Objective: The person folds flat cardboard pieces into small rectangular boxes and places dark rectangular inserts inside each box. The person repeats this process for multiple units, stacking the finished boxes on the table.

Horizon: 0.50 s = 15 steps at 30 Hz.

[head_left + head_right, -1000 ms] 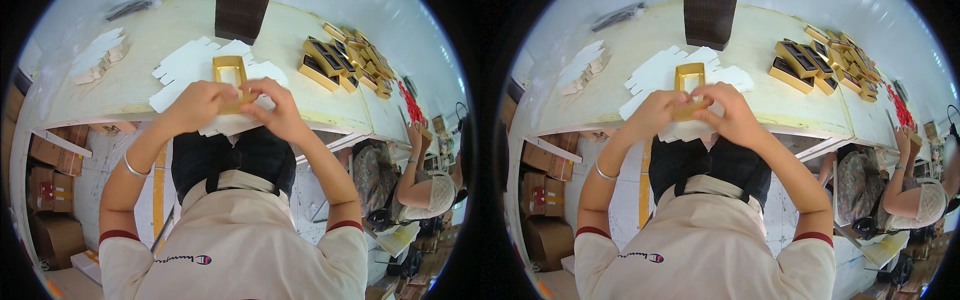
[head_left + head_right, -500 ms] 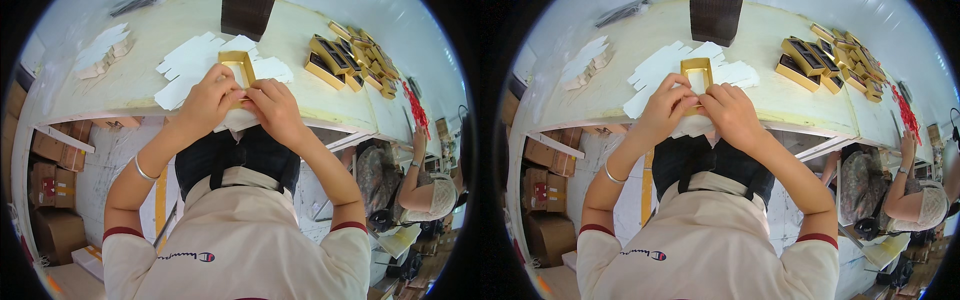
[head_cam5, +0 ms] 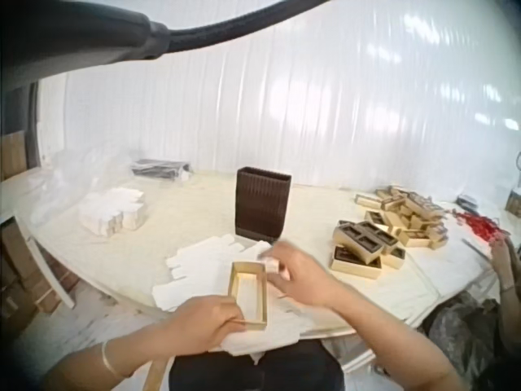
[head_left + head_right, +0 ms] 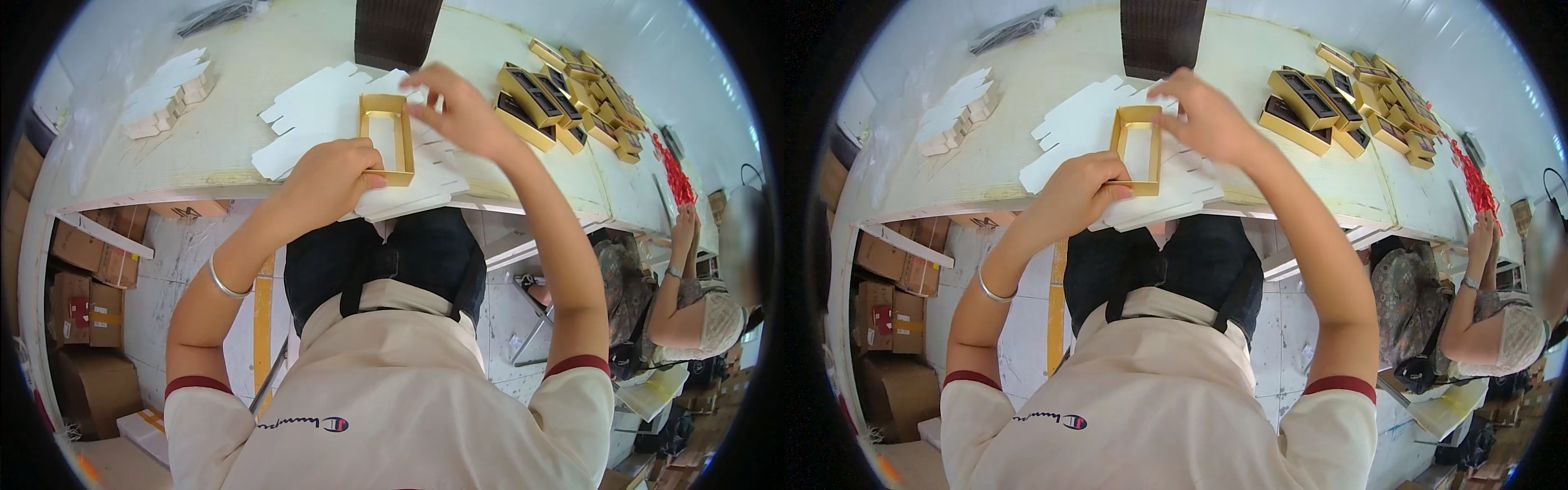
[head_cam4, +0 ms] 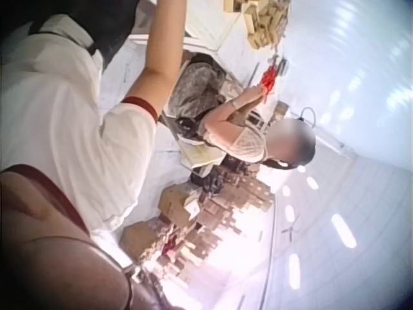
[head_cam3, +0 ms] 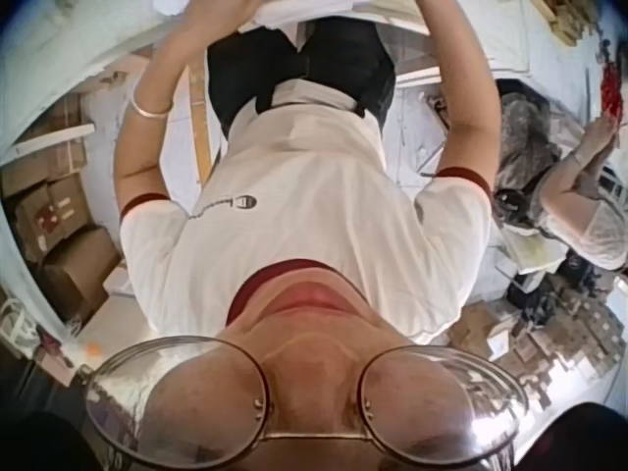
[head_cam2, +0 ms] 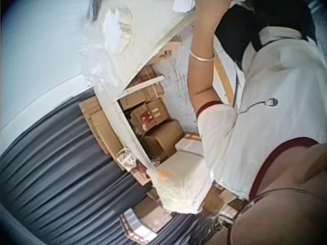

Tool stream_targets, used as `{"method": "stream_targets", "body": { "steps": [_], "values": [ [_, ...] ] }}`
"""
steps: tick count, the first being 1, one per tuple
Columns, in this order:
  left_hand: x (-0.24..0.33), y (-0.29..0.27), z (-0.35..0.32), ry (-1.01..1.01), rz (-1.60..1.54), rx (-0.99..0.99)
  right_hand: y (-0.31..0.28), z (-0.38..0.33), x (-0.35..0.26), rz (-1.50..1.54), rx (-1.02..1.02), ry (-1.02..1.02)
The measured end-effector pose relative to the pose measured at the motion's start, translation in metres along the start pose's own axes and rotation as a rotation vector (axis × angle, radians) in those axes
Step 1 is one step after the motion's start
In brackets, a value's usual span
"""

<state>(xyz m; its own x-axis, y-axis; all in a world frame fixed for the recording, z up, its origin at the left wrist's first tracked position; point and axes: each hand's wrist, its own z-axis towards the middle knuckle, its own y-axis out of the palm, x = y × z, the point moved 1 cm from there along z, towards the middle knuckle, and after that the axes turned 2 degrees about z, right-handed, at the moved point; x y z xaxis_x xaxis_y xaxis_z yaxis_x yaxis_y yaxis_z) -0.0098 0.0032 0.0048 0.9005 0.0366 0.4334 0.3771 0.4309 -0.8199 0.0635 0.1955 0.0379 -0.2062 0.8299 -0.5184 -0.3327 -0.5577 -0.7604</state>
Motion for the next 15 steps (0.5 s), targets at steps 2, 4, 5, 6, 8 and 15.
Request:
{"method": "stream_targets", "body": {
  "steps": [2,4,5,6,8,15],
  "values": [
    [0.003,0.0,0.003,0.023,0.03,-0.015,0.005,0.02,0.018,-0.132,0.122,-0.081],
    [0.004,-0.001,0.002,0.015,0.047,-0.024,0.022,0.047,0.022,-0.285,-0.099,0.023],
    [0.004,-0.001,0.003,0.016,0.041,-0.031,0.028,0.055,0.021,-0.369,-0.204,0.082],
    [0.004,-0.002,0.002,0.007,0.038,-0.035,0.034,0.061,0.017,-0.432,-0.24,0.1],
    [0.003,-0.002,0.003,0.009,0.054,-0.033,0.042,0.069,0.007,-0.56,-0.31,0.14],
    [0.023,0.003,-0.005,-0.009,0.38,0.145,0.04,0.069,0.013,-0.588,-0.309,0.045]
  ]
}}
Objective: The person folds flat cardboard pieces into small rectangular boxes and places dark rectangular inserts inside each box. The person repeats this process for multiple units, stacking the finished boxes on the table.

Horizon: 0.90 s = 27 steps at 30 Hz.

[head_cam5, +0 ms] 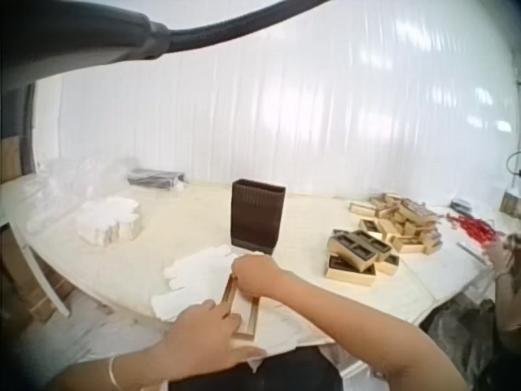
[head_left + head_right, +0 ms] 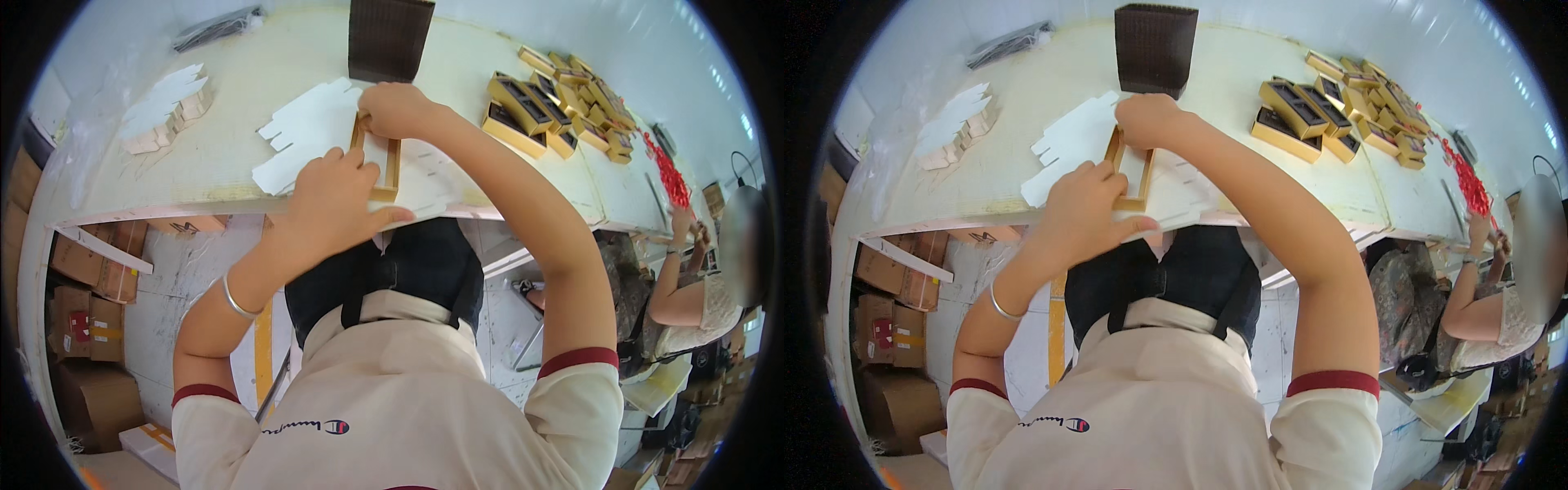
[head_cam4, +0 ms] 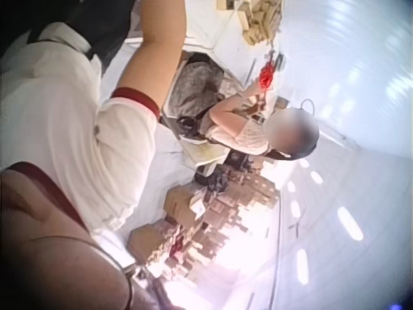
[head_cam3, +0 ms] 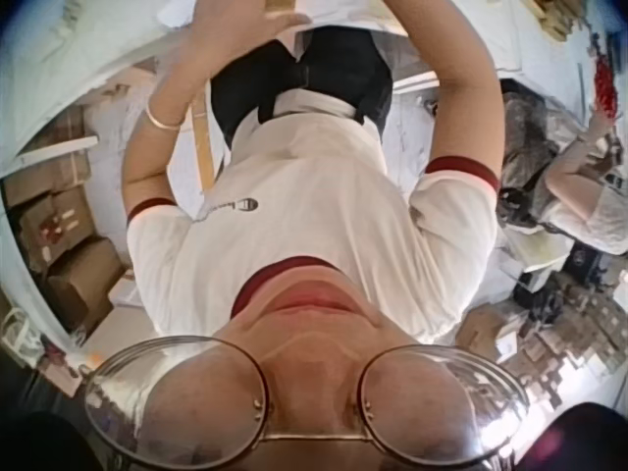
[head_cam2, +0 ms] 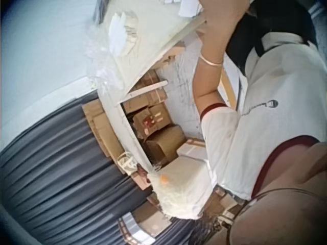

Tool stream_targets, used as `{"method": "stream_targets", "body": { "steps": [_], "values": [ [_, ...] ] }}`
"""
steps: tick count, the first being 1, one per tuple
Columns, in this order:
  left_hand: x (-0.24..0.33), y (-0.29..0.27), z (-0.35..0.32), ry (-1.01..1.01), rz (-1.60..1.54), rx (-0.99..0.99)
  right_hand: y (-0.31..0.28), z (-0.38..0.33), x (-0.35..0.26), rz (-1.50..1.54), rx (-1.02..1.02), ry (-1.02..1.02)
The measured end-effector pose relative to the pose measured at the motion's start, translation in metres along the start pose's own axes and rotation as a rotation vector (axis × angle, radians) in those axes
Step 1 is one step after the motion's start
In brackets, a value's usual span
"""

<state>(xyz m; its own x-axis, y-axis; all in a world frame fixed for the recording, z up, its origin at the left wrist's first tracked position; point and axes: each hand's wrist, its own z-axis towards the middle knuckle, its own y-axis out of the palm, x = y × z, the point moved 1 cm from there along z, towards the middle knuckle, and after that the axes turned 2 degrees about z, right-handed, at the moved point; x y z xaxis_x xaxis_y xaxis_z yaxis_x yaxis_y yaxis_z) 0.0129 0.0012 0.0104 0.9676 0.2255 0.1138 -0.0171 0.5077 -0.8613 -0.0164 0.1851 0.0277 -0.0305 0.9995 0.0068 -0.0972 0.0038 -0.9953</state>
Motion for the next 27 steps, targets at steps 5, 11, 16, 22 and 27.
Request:
{"method": "stream_targets", "body": {
  "steps": [5,11,16,22,27],
  "values": [
    [-0.007,0.002,0.004,-0.019,-0.035,0.018,-0.05,0.018,0.06,0.406,0.587,0.069],
    [-0.046,-0.021,-0.006,-0.115,-0.355,-0.184,-0.079,0.059,0.109,-0.16,0.534,0.146],
    [-0.053,-0.01,-0.013,-0.197,-0.397,-0.092,-0.085,0.071,0.127,-0.307,0.39,0.222],
    [-0.058,0.0,-0.018,-0.257,-0.455,-0.019,-0.106,0.068,0.115,-0.203,0.419,0.248],
    [-0.061,0.0,-0.013,-0.23,-0.507,-0.093,-0.131,0.049,0.124,0.226,0.604,0.191]
  ]
}}
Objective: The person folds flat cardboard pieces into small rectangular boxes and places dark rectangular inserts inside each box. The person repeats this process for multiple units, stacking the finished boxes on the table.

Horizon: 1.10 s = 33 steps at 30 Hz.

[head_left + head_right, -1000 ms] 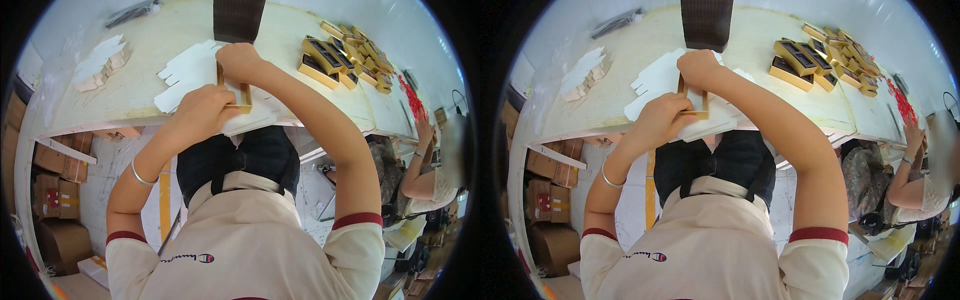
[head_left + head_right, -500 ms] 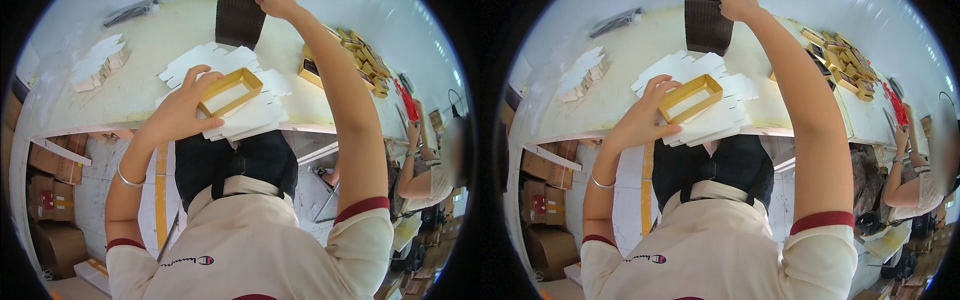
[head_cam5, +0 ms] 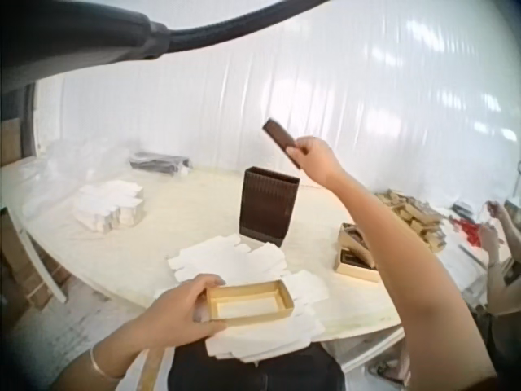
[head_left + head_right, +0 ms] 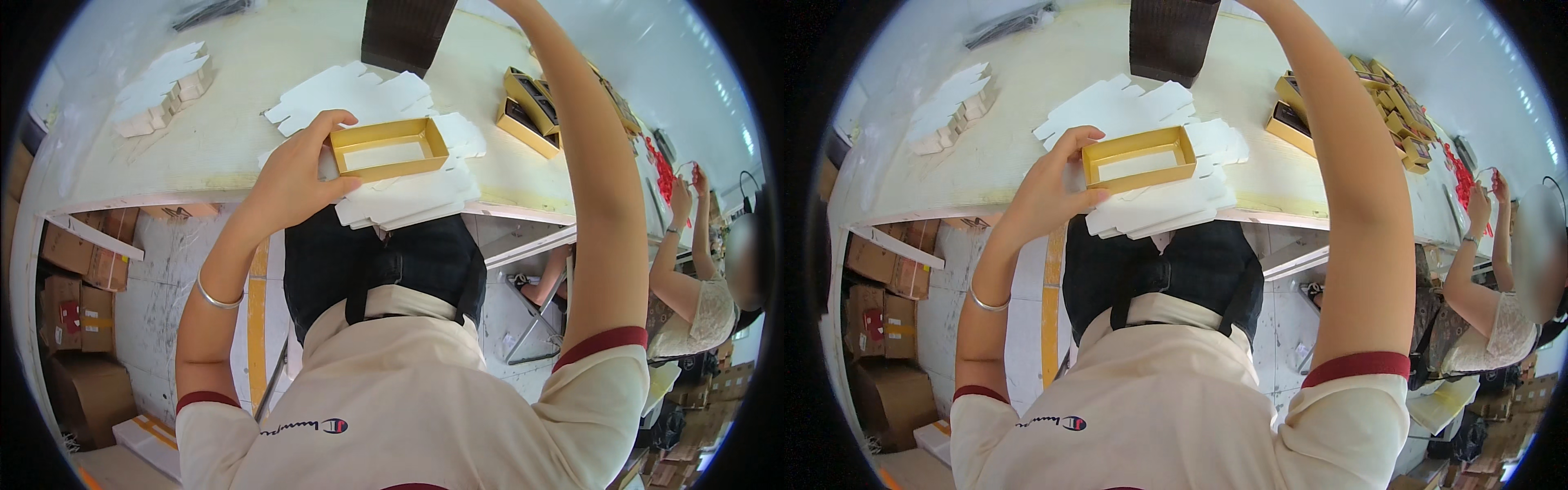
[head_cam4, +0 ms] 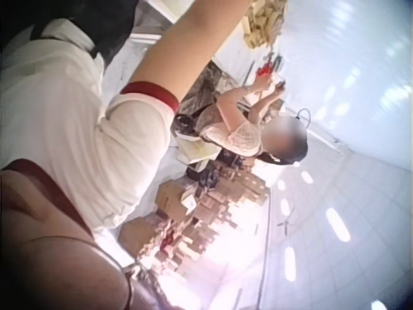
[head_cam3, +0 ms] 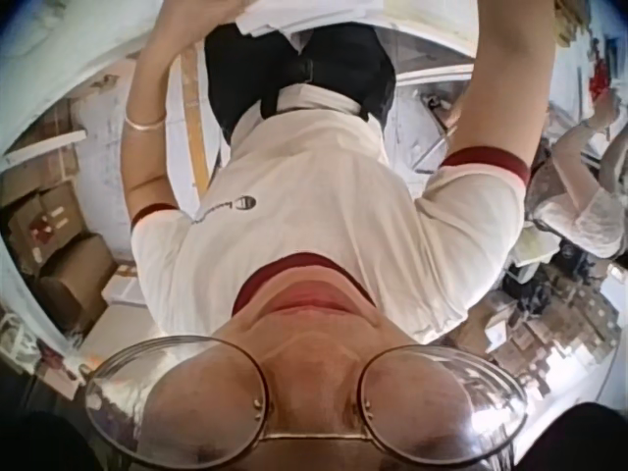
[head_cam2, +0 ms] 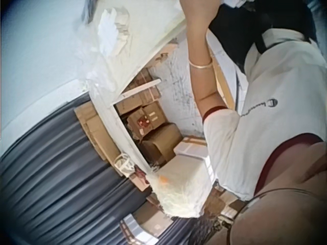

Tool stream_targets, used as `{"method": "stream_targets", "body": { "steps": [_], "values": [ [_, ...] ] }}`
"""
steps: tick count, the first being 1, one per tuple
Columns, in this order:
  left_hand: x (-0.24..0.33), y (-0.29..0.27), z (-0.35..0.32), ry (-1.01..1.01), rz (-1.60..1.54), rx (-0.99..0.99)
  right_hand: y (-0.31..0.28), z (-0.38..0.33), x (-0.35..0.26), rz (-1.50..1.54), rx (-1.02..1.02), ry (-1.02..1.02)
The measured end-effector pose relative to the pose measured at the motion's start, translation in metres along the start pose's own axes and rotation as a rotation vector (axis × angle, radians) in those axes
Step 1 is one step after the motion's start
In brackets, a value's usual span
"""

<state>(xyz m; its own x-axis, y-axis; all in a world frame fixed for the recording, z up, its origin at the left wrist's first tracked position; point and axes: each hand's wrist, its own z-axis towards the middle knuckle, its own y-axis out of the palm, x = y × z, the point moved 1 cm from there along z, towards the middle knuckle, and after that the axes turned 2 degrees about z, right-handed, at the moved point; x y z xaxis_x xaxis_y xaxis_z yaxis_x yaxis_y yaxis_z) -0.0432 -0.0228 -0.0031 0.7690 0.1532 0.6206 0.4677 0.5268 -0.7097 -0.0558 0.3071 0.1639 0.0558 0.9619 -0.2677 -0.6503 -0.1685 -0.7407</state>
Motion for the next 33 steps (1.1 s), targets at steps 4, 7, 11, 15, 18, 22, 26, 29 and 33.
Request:
{"method": "stream_targets", "body": {
  "steps": [4,7,11,15,18,22,26,29,33],
  "values": [
    [-0.006,-0.007,-0.008,-0.005,-0.066,-0.011,-0.027,-0.053,-0.067,0.574,0.078,-0.118],
    [0.0,-0.008,0.0,0.086,-0.071,-0.017,-0.045,-0.131,-0.071,0.869,-0.161,0.284],
    [0.016,-0.008,0.0,0.108,-0.03,-0.008,-0.037,-0.189,-0.05,1.013,-0.559,0.703],
    [0.026,-0.005,0.003,0.136,0.022,-0.016,-0.031,-0.208,-0.034,0.966,-0.624,0.874],
    [0.028,-0.005,0.004,0.154,0.104,-0.034,-0.024,-0.205,-0.027,1.026,-0.592,0.921],
    [0.028,-0.006,0.004,0.142,0.07,-0.055,-0.017,-0.195,-0.04,0.914,-0.565,0.968],
    [0.025,-0.003,0.006,0.042,-0.019,-0.136,0.016,-0.194,-0.063,0.514,-0.618,0.715],
    [0.016,-0.006,0.011,-0.013,-0.099,-0.205,0.017,-0.195,-0.074,0.207,-0.554,0.282],
    [0.008,-0.012,0.012,0.117,0.09,-0.196,-0.018,-0.204,-0.069,0.341,-0.649,0.026]
  ]
}}
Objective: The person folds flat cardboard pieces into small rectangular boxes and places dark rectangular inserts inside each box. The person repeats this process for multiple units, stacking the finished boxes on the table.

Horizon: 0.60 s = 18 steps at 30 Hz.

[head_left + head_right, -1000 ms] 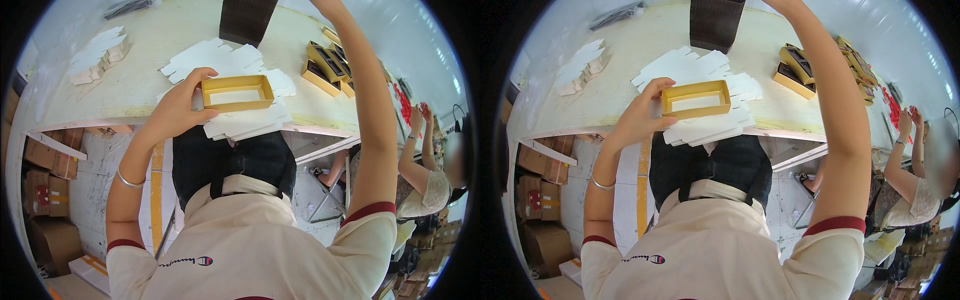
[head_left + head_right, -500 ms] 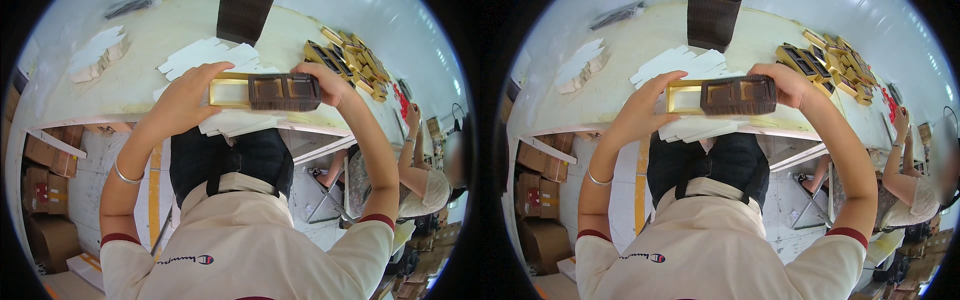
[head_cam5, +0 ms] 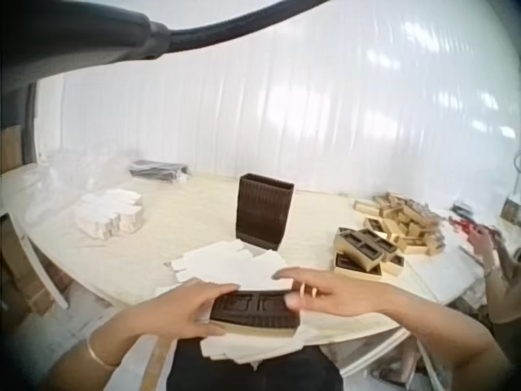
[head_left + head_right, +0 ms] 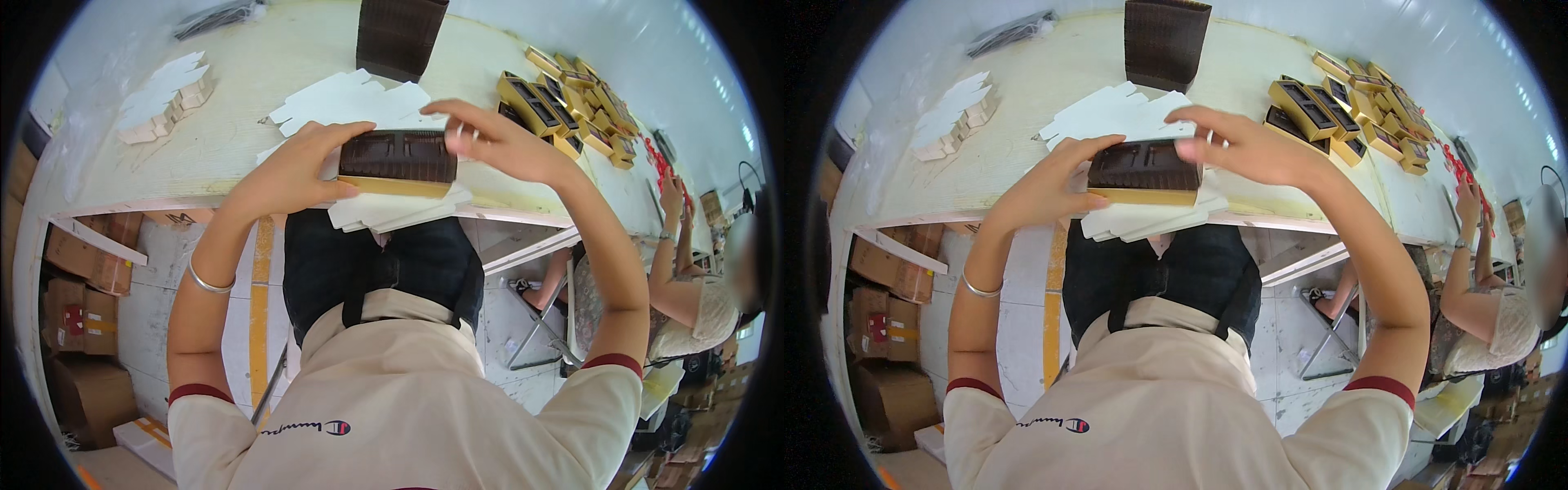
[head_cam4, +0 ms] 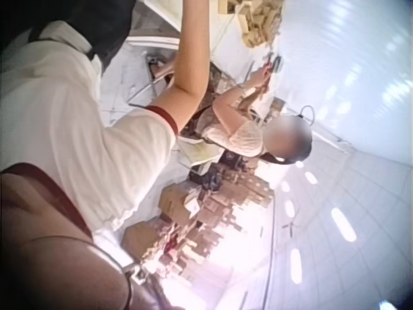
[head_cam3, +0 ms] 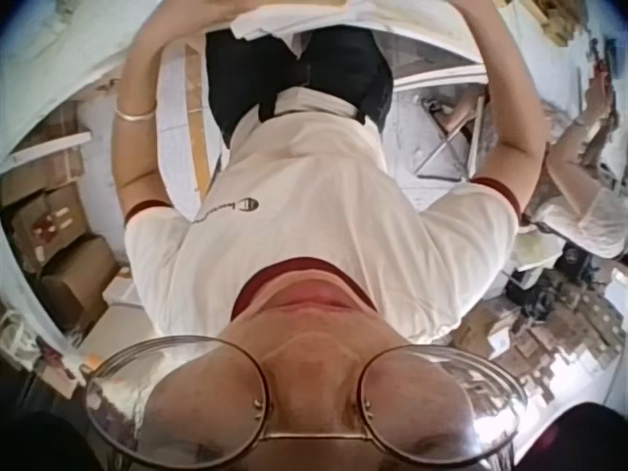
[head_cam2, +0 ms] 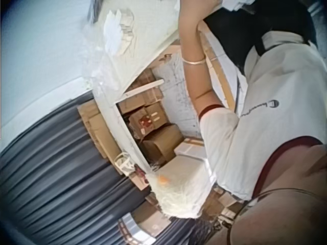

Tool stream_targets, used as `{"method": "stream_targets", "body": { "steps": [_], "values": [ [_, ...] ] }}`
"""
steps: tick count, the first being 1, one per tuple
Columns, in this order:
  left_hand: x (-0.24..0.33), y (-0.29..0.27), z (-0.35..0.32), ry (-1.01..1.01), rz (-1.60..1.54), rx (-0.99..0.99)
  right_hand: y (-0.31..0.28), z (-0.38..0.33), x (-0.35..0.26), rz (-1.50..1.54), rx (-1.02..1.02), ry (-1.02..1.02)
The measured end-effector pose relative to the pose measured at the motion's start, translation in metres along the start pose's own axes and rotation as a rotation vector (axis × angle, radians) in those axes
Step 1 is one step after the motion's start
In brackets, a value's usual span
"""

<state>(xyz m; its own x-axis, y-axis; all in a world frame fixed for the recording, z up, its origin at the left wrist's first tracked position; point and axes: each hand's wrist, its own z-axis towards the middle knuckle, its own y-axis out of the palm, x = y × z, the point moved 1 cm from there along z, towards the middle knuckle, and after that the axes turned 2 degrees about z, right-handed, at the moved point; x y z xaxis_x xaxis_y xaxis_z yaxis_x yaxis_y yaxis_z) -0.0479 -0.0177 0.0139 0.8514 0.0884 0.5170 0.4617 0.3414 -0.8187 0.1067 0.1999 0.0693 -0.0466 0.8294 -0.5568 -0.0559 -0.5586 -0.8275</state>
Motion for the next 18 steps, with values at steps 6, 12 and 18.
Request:
{"method": "stream_targets", "body": {
  "steps": [6,12,18],
  "values": [
    [0.001,0.006,0.015,-0.008,-0.093,-0.055,0.014,-0.009,0.001,-0.1,0.031,-0.389],
    [0.011,0.014,0.019,0.061,0.085,-0.01,0.031,-0.008,-0.006,-0.25,0.099,-0.448],
    [0.027,0.016,0.018,0.031,0.168,0.007,0.027,-0.005,-0.005,-0.247,0.062,-0.476]
  ]
}}
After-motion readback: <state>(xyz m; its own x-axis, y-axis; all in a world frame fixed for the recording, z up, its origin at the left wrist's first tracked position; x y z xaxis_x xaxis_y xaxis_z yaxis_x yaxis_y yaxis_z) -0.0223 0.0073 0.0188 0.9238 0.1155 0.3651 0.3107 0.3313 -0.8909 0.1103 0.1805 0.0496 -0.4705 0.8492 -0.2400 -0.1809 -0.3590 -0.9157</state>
